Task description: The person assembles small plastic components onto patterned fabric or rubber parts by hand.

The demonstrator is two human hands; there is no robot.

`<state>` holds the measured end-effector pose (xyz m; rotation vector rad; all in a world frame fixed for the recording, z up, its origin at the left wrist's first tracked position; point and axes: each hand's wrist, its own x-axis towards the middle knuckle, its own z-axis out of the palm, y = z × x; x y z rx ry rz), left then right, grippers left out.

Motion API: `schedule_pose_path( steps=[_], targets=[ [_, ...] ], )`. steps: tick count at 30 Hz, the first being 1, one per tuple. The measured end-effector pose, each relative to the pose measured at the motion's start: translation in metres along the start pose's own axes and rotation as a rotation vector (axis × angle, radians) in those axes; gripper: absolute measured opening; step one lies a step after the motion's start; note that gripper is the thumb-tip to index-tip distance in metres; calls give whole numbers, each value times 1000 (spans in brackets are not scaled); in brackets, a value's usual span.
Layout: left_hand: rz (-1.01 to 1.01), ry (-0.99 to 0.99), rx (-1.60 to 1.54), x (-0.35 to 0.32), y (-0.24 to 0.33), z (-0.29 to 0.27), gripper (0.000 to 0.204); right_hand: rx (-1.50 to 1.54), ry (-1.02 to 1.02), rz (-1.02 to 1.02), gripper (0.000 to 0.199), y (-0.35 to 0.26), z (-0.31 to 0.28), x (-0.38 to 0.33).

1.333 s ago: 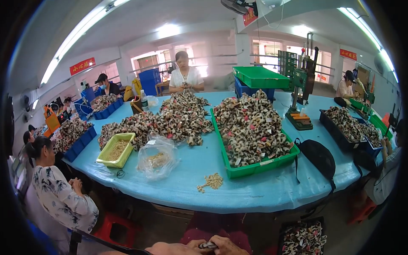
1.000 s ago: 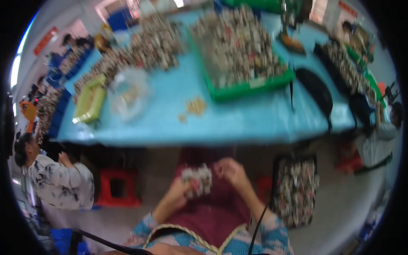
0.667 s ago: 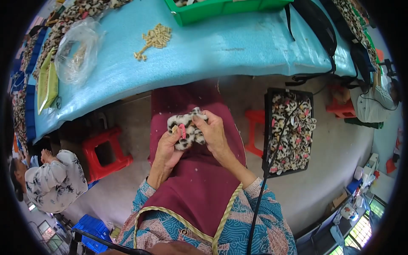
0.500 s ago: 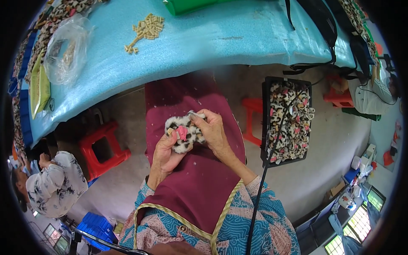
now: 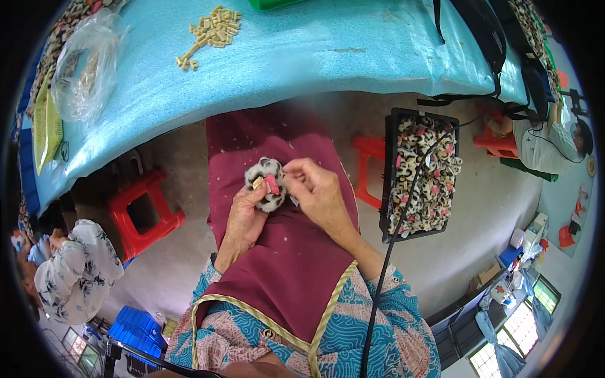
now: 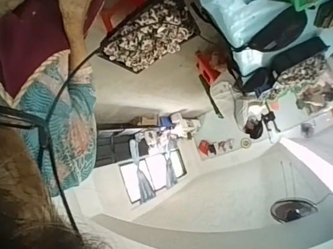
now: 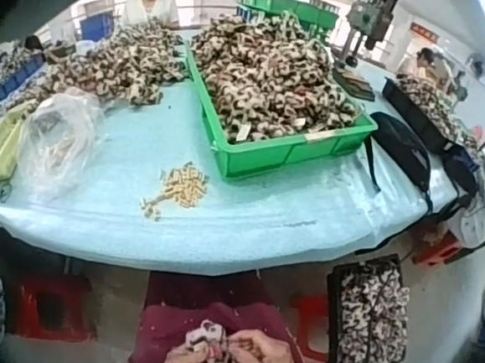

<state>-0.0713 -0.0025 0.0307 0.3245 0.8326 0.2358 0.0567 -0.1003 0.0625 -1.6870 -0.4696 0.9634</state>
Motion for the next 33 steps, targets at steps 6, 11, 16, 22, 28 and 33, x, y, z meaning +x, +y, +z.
schedule_pose_path(
  steps=[6,11,16,22,28,33],
  targets=[
    [83,57,308,5,-5,14,21,-64,-4,12,20,8,-1,-4],
    [17,52,360,7,-6,19,22,-40,24,59,22,12,-7,-6],
    [55,31,381,7,-7,22,20,57,13,71,22,11,-3,-8],
    [164,24,335,0,-11,28,19,211,62,80,22,6,9,-24],
    [27,61,242,3,-12,25,19,179,74,26,21,9,2,-23],
    [-50,66,207,0,-12,31,19,300,79,186,22,16,-4,-24]
  ],
)
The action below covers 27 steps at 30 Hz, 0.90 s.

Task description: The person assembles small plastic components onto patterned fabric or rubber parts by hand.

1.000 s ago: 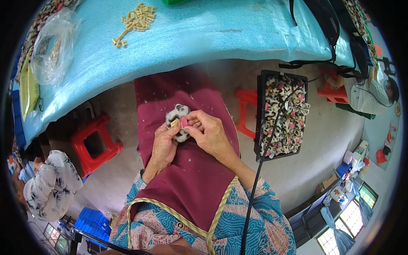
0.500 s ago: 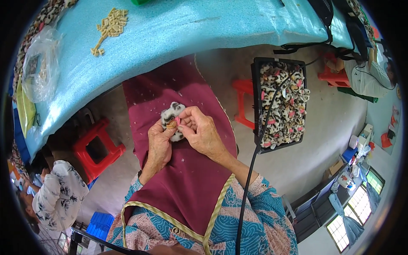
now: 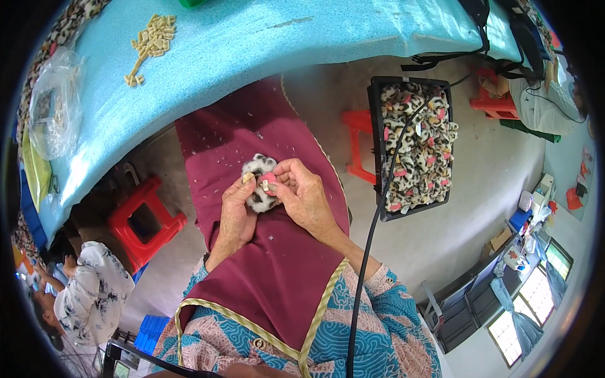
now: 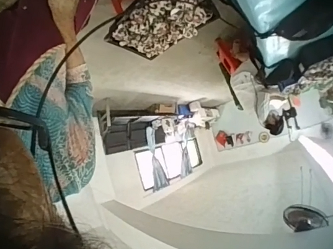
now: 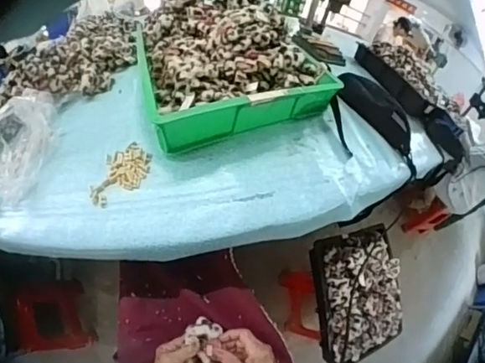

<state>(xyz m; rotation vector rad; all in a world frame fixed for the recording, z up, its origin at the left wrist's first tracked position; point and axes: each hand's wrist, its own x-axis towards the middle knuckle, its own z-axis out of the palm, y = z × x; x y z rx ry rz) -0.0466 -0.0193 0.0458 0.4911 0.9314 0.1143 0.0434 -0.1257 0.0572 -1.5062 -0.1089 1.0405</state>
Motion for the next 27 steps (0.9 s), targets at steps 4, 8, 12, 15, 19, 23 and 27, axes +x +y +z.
schedule_pose_path(
  steps=[4,8,12,15,19,23,27],
  targets=[
    [-122,-33,-78,3,2,-1,22,133,3,3,23,2,-2,-4],
    [-174,36,-165,5,0,-3,22,156,-5,-23,26,2,-5,-10],
    [366,-202,553,6,13,-12,37,43,-76,41,28,-1,-8,-11],
    [466,-539,943,4,45,-1,44,60,-43,10,30,-5,-9,-13],
    [153,-590,834,14,46,-8,39,17,-72,10,31,-6,-13,-14],
    [169,-452,594,17,21,-31,25,169,-1,-33,33,-8,-11,-22],
    [211,-283,560,17,5,-52,20,156,87,-100,35,-14,-13,-21]
  ],
)
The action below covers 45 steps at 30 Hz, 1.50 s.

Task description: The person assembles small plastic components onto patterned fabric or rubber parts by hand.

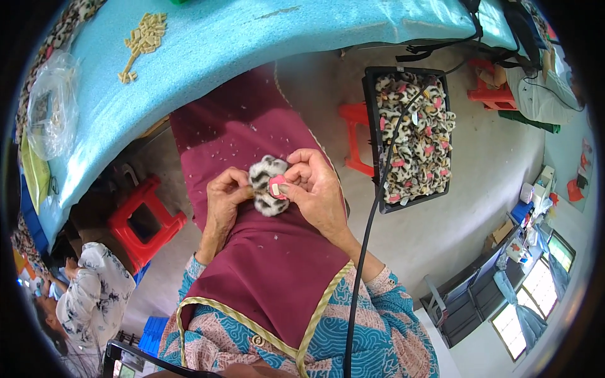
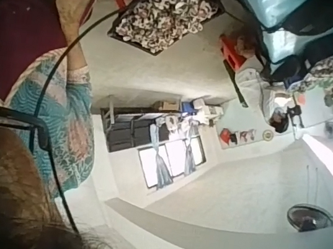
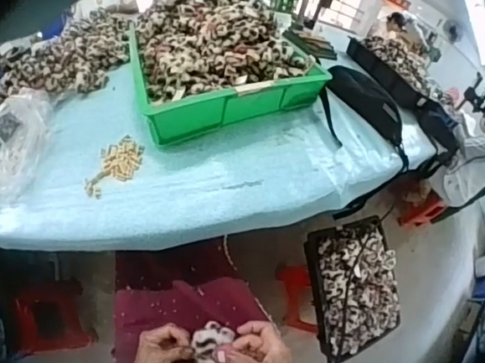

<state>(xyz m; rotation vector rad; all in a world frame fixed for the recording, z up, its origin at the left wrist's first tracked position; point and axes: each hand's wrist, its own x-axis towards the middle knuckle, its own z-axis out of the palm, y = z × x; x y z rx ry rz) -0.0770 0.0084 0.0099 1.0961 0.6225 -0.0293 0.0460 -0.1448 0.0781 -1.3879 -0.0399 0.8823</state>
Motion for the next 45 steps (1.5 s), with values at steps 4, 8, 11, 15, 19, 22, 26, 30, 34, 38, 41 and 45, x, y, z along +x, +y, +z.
schedule_pose_path(
  steps=[4,8,11,15,19,22,26,30,34,38,41,45],
  targets=[
    [14,113,-452,-4,17,8,40,12,105,55,35,-1,-2,4],
    [27,40,-62,-13,33,49,72,-17,117,66,34,8,1,7],
    [54,151,398,-1,27,46,65,54,88,98,32,9,-2,3],
    [79,69,476,7,27,21,63,-1,51,108,30,10,-3,-3],
    [43,-51,141,12,56,9,58,-68,82,38,31,6,-2,-4],
    [117,-170,666,22,70,25,35,-294,-13,-26,34,8,0,-5],
    [-169,-158,416,31,56,33,9,-301,-82,-78,36,8,-3,-10],
    [-158,-142,377,39,33,39,6,-16,22,21,36,9,-12,-20],
    [-311,-2,82,45,18,31,10,293,181,91,40,36,-54,-24],
    [-320,-22,-147,53,1,15,13,307,695,-21,41,39,-124,-58],
    [-340,-23,-105,55,1,21,16,152,1089,-190,38,29,-201,-89],
    [-369,-50,-110,64,-6,18,18,33,1236,-348,33,16,-266,-77]
  ],
)
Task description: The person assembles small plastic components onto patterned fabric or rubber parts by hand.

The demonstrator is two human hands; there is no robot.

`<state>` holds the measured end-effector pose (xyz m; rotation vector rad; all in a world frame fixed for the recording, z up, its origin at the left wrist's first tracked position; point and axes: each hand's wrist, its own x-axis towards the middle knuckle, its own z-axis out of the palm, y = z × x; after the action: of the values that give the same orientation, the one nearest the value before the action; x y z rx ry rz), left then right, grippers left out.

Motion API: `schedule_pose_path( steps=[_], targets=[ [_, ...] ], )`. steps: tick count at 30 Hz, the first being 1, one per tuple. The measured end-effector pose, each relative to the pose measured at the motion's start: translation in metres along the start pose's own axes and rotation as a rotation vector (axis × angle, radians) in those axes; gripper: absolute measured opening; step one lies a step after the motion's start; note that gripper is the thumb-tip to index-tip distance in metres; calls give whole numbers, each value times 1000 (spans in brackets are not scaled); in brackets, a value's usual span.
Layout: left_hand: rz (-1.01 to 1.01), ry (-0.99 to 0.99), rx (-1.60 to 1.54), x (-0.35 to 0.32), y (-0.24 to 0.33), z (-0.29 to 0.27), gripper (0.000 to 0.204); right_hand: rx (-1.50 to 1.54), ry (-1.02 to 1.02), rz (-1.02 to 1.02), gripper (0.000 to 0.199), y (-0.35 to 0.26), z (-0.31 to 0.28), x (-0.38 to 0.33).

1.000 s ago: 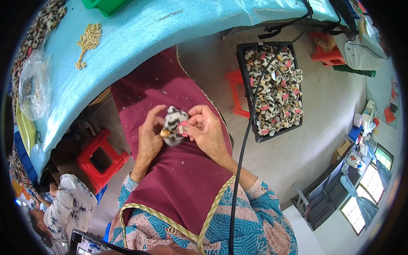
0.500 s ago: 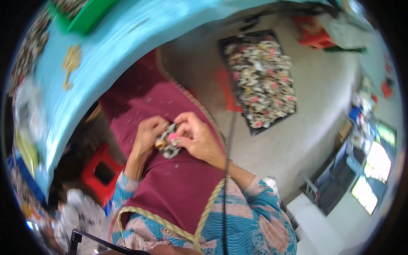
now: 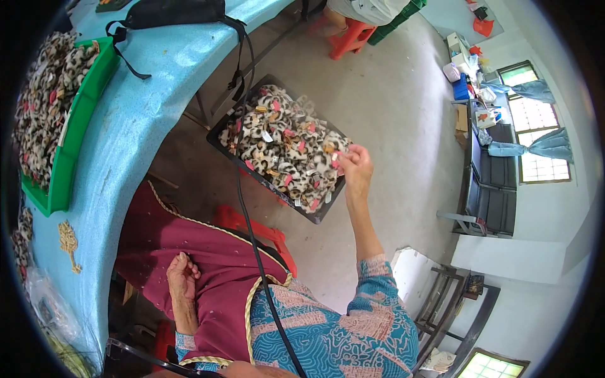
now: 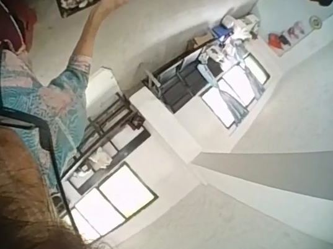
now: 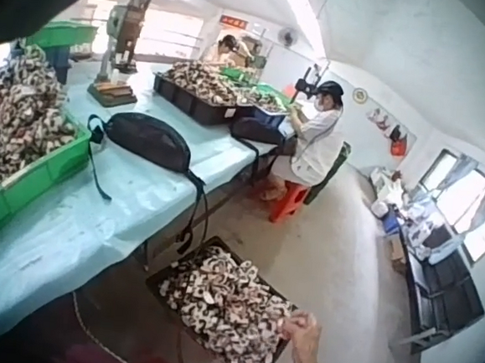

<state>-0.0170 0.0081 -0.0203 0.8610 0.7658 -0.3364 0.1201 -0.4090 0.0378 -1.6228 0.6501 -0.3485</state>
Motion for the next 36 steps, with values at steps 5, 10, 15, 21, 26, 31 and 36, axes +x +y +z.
schedule_pose_path(
  steps=[5,10,15,21,26,31,36],
  targets=[
    [18,64,-50,-1,8,6,17,-447,-207,-398,19,39,83,38],
    [74,72,-35,3,0,7,14,-765,-364,-761,20,102,115,54],
    [69,90,-152,-4,-10,-10,17,-763,-324,-697,22,55,108,-19],
    [176,164,-183,-20,11,-10,19,-268,-1088,-545,14,-15,202,-175],
    [308,105,-159,-17,28,-5,19,118,-1306,-840,8,-117,315,-244],
    [370,139,-212,-31,19,-24,18,371,-1202,-1186,8,-162,398,-249],
    [297,222,-300,-43,0,-45,18,143,-1002,-1234,16,-214,479,-182]
  ],
)
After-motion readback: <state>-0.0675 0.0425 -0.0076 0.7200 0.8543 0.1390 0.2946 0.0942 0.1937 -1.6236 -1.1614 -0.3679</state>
